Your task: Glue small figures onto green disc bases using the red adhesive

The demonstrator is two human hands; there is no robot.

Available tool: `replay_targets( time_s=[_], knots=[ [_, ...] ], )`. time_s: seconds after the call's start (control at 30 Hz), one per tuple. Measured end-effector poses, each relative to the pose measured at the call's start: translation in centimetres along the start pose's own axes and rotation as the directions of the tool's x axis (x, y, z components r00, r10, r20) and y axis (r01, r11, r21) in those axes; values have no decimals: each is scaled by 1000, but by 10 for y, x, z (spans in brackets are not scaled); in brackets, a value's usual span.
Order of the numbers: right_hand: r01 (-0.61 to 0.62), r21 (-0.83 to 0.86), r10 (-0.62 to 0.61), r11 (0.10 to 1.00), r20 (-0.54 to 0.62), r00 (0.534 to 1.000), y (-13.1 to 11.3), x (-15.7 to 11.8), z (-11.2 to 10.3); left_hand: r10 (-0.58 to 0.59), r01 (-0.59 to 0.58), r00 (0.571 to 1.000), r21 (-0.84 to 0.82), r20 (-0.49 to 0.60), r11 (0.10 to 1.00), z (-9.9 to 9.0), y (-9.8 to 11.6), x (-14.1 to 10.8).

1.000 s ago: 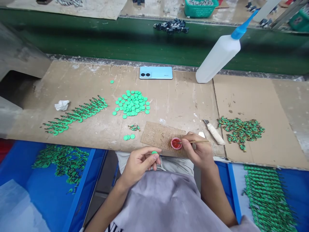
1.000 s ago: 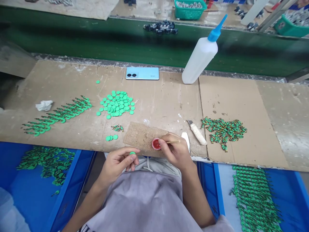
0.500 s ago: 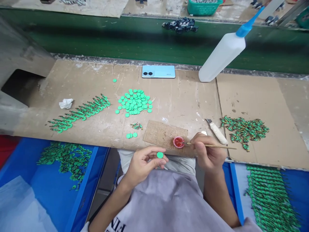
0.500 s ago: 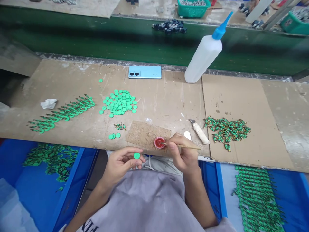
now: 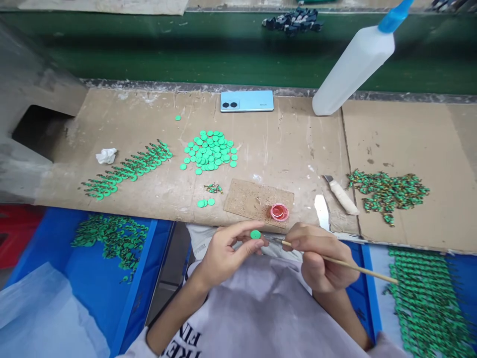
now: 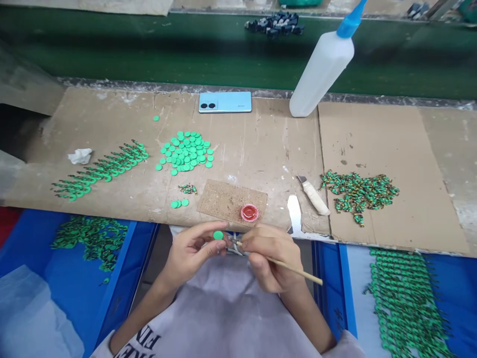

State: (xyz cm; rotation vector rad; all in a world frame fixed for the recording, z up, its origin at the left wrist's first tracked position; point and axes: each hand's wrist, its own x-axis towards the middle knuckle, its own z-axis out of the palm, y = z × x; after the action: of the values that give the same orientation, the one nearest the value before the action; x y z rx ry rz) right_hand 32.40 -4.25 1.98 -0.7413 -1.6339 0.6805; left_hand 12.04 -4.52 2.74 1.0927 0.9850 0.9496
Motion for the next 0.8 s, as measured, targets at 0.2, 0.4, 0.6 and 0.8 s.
replay_targets(
  time_s=[0.2,0.4,0.6,0.8],
  knots=[
    [69,34,-70,997,33,997,-6,16,6,24,-26,999,73,31,997,1,-3,-1],
    [108,15,-109,994,50,993,-10,18,7,149,-159,987,299,54,941,3,-1,-2],
    [90,5,-91,996,44,995,-10,17,5,273,-270,960,445,60,854,4,2,-1],
    [86,18,-87,996,62,994,-8,17,4,284,-278,957,479,61,833,4,2,0]
  ],
)
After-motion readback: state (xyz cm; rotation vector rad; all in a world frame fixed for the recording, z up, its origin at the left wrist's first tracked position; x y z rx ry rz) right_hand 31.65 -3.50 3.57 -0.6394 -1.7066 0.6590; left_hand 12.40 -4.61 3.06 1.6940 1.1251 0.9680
